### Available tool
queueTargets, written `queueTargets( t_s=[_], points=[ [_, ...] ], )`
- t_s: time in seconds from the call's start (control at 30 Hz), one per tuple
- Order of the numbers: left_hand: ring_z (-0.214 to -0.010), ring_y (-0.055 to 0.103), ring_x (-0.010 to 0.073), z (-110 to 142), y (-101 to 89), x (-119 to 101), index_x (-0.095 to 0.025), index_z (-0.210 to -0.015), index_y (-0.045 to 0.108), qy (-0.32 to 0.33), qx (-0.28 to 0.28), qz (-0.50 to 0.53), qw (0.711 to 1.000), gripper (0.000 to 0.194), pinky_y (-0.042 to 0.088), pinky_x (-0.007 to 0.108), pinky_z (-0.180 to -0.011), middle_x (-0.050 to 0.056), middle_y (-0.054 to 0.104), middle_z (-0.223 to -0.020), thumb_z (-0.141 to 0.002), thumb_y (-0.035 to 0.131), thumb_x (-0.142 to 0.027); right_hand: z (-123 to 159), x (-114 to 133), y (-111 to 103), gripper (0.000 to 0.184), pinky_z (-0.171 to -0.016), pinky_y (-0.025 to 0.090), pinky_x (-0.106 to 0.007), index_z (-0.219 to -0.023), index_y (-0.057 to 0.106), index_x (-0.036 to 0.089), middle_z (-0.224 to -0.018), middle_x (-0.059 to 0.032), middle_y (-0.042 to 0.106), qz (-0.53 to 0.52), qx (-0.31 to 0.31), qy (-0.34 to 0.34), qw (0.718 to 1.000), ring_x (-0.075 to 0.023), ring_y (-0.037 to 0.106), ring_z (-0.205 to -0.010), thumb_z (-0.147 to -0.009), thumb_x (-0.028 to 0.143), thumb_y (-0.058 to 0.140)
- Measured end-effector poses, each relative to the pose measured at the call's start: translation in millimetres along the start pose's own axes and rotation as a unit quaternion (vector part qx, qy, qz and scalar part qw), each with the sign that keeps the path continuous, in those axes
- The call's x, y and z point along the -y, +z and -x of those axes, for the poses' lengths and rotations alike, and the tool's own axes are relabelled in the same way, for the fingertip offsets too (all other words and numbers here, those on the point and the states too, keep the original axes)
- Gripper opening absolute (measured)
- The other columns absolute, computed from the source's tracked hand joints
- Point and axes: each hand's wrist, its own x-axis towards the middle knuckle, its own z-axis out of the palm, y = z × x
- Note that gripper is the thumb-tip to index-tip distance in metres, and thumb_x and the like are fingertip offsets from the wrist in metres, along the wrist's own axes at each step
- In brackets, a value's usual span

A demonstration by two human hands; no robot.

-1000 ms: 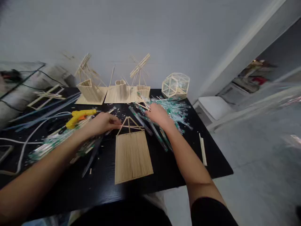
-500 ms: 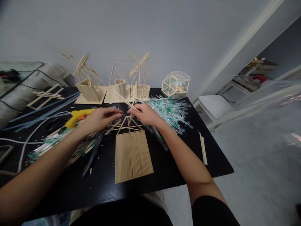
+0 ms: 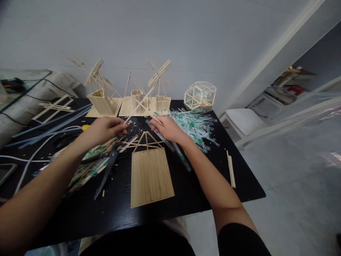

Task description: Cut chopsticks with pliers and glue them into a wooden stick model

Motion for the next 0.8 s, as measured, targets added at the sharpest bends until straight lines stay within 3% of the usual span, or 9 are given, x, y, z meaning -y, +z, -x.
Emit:
queueTargets(
  t_s=[0.1,0.2,0.33,0.53,0.6,0.67,0.73,0.8],
  points=[
    [-0.06,0.065,0.0171,1,-12.7,3,-0.021,-0.094,0.065,-0.026,-0.069,0.033,0.997,0.027,0.051,0.033,-0.066,0.004,0.074,-0.076,-0.09,0.056,-0.046,-2,-9,-4,0.028,-0.075,0.043,-0.029,-0.089,0.072,0.016,-0.085,-0.0059,0.074,0.13,0.015,0.001,0.991,-0.0188,0.065,-0.081,-0.103,0.028,0.051],
    [-0.061,0.066,0.0178,5,-15.9,-2,-0.022,-0.105,0.057,-0.027,-0.106,0.073,0.991,0.027,0.052,0.033,-0.065,0.003,0.074,-0.077,-0.087,0.06,-0.042,-4,-14,6,0.024,-0.07,0.039,-0.029,-0.085,0.073,0.017,-0.081,-0.0069,0.074,0.191,0.065,0.017,0.979,-0.0196,0.063,-0.076,-0.101,0.025,0.056],
    [-0.065,0.069,0.0186,10,-13.1,-14,-0.023,-0.095,0.052,-0.008,-0.099,0.05,0.994,0.019,0.052,0.034,-0.068,0.003,0.074,-0.078,-0.09,0.058,-0.04,-4,-18,23,0.011,-0.074,0.042,-0.029,-0.091,0.077,0.017,-0.088,-0.0077,0.077,0.189,0.092,0.009,0.978,-0.0203,0.067,-0.082,-0.093,0.016,0.066],
    [-0.069,0.068,0.0167,14,-13.5,-22,-0.022,-0.091,0.06,0.029,-0.092,0.016,0.995,0.021,0.051,0.032,-0.071,0.003,0.075,-0.081,-0.093,0.055,-0.043,-6,-22,24,0.012,-0.083,0.048,-0.031,-0.097,0.078,0.016,-0.097,-0.0096,0.079,0.174,0.053,0.0,0.983,-0.0217,0.071,-0.091,-0.088,0.013,0.071],
    [-0.068,0.067,0.0155,16,-15.2,-24,-0.021,-0.09,0.063,0.032,-0.11,-0.011,0.993,0.023,0.049,0.031,-0.071,0.002,0.075,-0.079,-0.093,0.057,-0.043,-6,-19,18,0.013,-0.088,0.05,-0.034,-0.1,0.077,0.016,-0.102,-0.0106,0.078,0.154,0.003,-0.009,0.988,-0.0219,0.071,-0.095,-0.089,0.016,0.069],
    [-0.068,0.066,0.0149,19,-17.4,-28,-0.021,-0.089,0.065,0.032,-0.127,-0.04,0.991,0.023,0.048,0.03,-0.071,0.002,0.075,-0.078,-0.093,0.058,-0.042,-3,-10,8,0.014,-0.091,0.052,-0.038,-0.1,0.076,0.016,-0.104,-0.0108,0.078,0.126,-0.096,-0.036,0.987,-0.0223,0.071,-0.095,-0.092,0.019,0.065],
    [-0.068,0.065,0.0147,22,-19.8,-31,-0.02,-0.089,0.067,0.028,-0.143,-0.052,0.988,0.023,0.047,0.03,-0.071,0.002,0.076,-0.079,-0.094,0.058,-0.041,3,4,-2,0.016,-0.09,0.053,-0.04,-0.099,0.075,0.018,-0.101,-0.0096,0.077,0.121,-0.218,-0.088,0.965,-0.0226,0.07,-0.093,-0.095,0.021,0.059],
    [-0.069,0.066,0.0148,25,-22.0,-36,-0.02,-0.09,0.068,0.026,-0.157,-0.049,0.986,0.024,0.046,0.029,-0.07,0.002,0.076,-0.08,-0.094,0.058,-0.041,11,19,-10,0.018,-0.091,0.052,-0.043,-0.1,0.074,0.02,-0.099,-0.0096,0.075,0.162,-0.322,-0.144,0.922,-0.0246,0.068,-0.096,-0.097,0.022,0.056]
  ],
)
